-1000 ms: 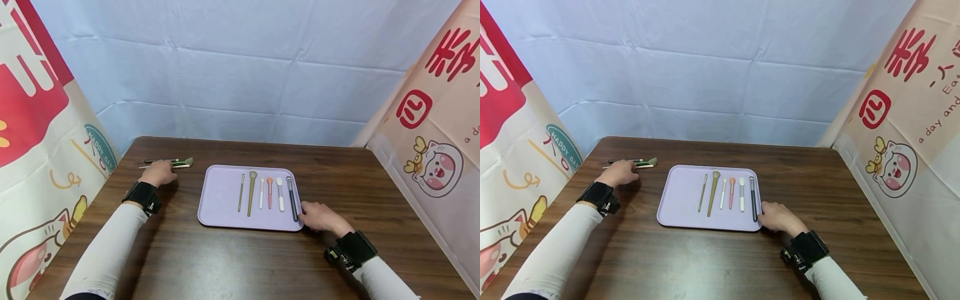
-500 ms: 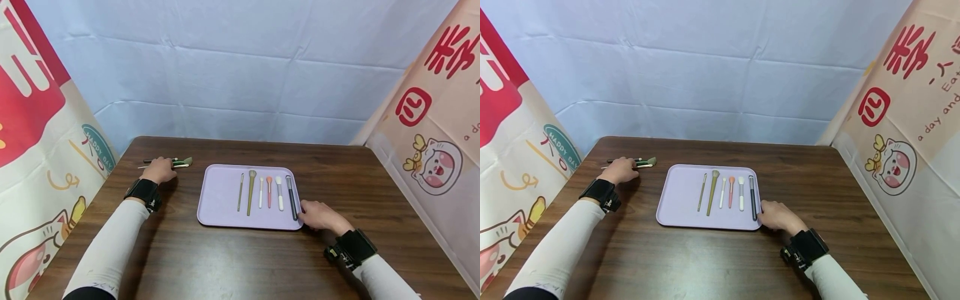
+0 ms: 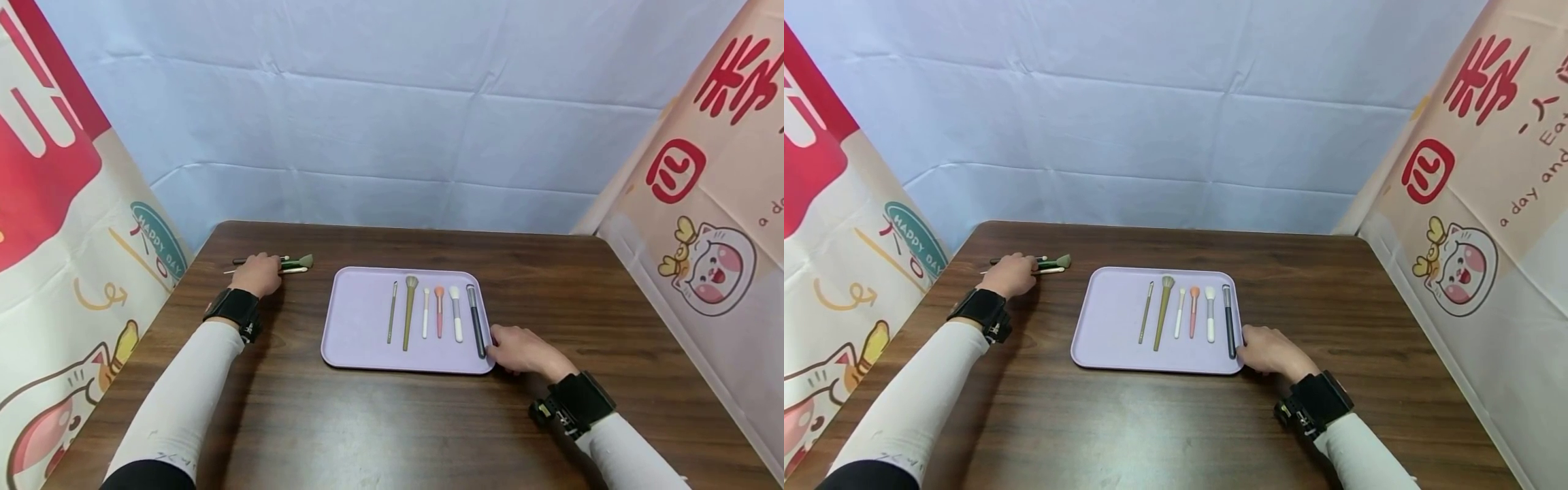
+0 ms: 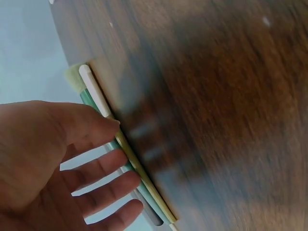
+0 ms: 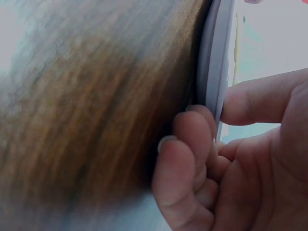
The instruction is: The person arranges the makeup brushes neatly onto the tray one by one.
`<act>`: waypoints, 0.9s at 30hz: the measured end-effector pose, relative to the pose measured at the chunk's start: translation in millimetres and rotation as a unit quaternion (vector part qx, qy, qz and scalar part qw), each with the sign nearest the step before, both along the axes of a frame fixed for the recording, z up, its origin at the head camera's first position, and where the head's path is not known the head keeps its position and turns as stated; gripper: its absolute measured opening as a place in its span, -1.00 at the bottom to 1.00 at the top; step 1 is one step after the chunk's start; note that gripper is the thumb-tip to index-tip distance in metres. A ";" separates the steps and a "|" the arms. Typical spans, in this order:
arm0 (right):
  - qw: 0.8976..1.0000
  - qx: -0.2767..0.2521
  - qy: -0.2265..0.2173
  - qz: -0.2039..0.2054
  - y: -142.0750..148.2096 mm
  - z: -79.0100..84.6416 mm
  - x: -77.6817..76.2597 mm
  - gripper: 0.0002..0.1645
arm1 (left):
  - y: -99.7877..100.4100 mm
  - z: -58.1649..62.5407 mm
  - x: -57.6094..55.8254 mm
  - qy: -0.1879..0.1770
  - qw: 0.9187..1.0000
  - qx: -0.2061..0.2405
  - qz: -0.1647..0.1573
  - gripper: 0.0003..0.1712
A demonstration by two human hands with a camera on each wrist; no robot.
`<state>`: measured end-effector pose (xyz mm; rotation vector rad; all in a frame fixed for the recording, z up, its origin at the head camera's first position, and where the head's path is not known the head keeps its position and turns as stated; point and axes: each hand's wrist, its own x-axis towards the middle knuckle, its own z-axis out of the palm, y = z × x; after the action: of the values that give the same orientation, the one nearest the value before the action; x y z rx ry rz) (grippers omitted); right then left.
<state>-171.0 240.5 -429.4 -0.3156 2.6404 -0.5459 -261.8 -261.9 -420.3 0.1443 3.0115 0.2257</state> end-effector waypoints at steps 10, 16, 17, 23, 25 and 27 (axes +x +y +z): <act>1.000 -0.001 -0.003 -0.001 -0.4 0.8 0.3 -0.90 | -1.6 -3.0 0.7 0.056 0.998 -0.028 -0.029 -0.74; 1.000 -0.003 0.000 0.001 -0.2 0.6 0.1 -0.91 | -3.0 -4.3 -1.7 0.071 0.995 -0.045 -0.046 -0.80; 1.000 -0.004 0.001 0.001 -0.2 0.5 0.1 -0.91 | -3.3 -4.1 -2.1 0.071 0.995 -0.046 -0.048 -0.82; 1.000 -0.005 0.005 0.003 0.1 -0.7 -0.3 -0.92 | -5.4 -4.0 -5.3 0.064 0.995 -0.052 -0.064 -0.88; 1.000 -0.005 0.006 0.003 0.4 -1.1 -0.4 -0.92 | -6.7 -5.0 -6.9 0.061 0.994 -0.051 -0.069 -0.88; 1.000 -0.005 0.006 0.003 0.8 -1.4 -0.6 -0.92 | -8.1 -5.7 -8.2 0.059 0.994 -0.048 -0.074 -0.89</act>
<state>-171.6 241.3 -430.8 -0.3309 2.6484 -0.5567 -270.0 -270.0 -425.9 0.3832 3.1023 0.0596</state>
